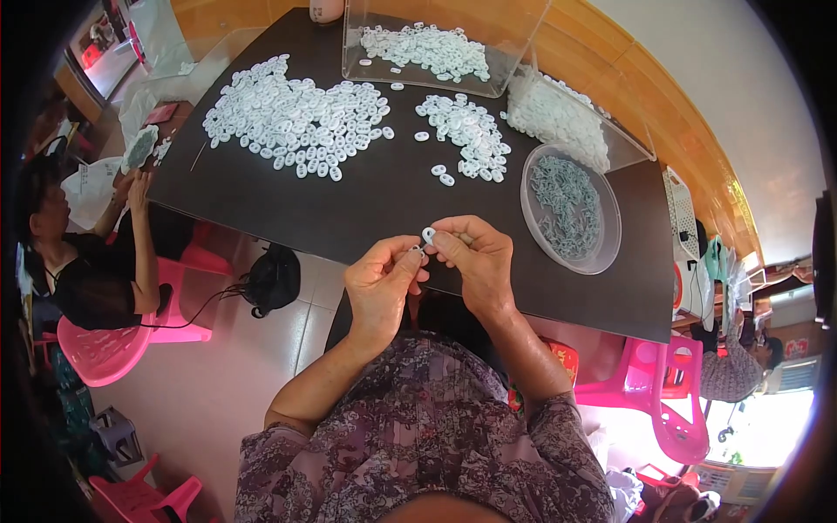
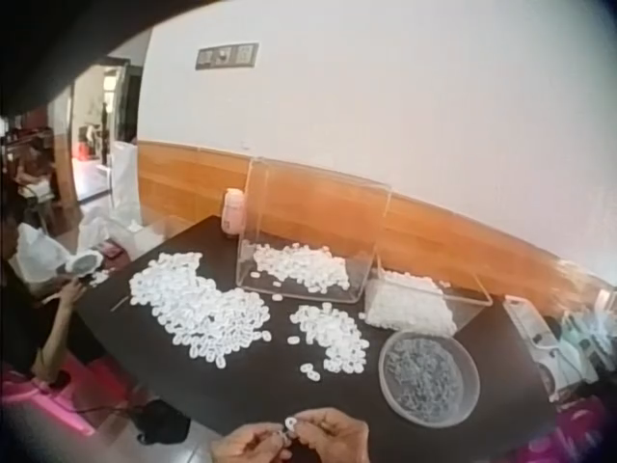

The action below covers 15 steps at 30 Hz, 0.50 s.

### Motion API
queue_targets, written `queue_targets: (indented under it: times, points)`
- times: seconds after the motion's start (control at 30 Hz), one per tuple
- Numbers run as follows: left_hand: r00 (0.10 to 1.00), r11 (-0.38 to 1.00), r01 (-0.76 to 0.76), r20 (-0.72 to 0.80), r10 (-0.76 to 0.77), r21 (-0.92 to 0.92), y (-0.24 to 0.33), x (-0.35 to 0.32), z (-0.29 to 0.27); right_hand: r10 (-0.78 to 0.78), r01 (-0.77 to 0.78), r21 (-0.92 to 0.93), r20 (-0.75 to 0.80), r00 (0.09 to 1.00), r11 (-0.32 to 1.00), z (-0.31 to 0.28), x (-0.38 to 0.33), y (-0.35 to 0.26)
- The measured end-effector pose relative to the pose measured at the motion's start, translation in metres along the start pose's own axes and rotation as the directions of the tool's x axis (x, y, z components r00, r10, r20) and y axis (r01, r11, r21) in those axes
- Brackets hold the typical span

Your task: Manually assembling small white plastic components by inserting small grey pins into them.

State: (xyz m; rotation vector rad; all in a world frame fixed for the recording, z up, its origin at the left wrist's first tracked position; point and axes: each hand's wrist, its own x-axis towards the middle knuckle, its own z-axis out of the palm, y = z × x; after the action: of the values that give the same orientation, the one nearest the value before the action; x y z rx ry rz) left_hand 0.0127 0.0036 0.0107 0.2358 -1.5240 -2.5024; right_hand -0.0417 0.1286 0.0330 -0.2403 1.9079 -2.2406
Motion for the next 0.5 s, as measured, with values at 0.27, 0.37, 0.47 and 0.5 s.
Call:
queue_targets:
  times: [0.27, 0.37, 0.47, 0.5]
  points:
    - [1.000, 1.000, -0.009, -0.014, 0.009, -0.021, -0.0004, -0.0007, -0.0018, -0.051, 0.051, -0.045, -0.012, 0.999, 0.998, 0.0040, -0.0041, 0.0042]
    - [1.000, 1.000, -0.016, -0.018, 0.016, -0.019, -0.0009, -0.0014, -0.0022, -0.082, 0.081, -0.065, -0.008, 0.997, 0.995, 0.0067, -0.0063, 0.0041]
    - [0.999, 1.000, -0.018, -0.030, 0.018, 0.004, -0.0004, -0.0025, 0.0000, -0.121, 0.119, -0.114, -0.011, 0.993, 0.986, 0.0079, -0.0089, 0.0067]
    - [0.999, 0.999, -0.017, -0.041, 0.019, 0.030, -0.0002, -0.0028, 0.0008, -0.145, 0.141, -0.145, -0.016, 0.989, 0.979, 0.0081, -0.0098, 0.0083]
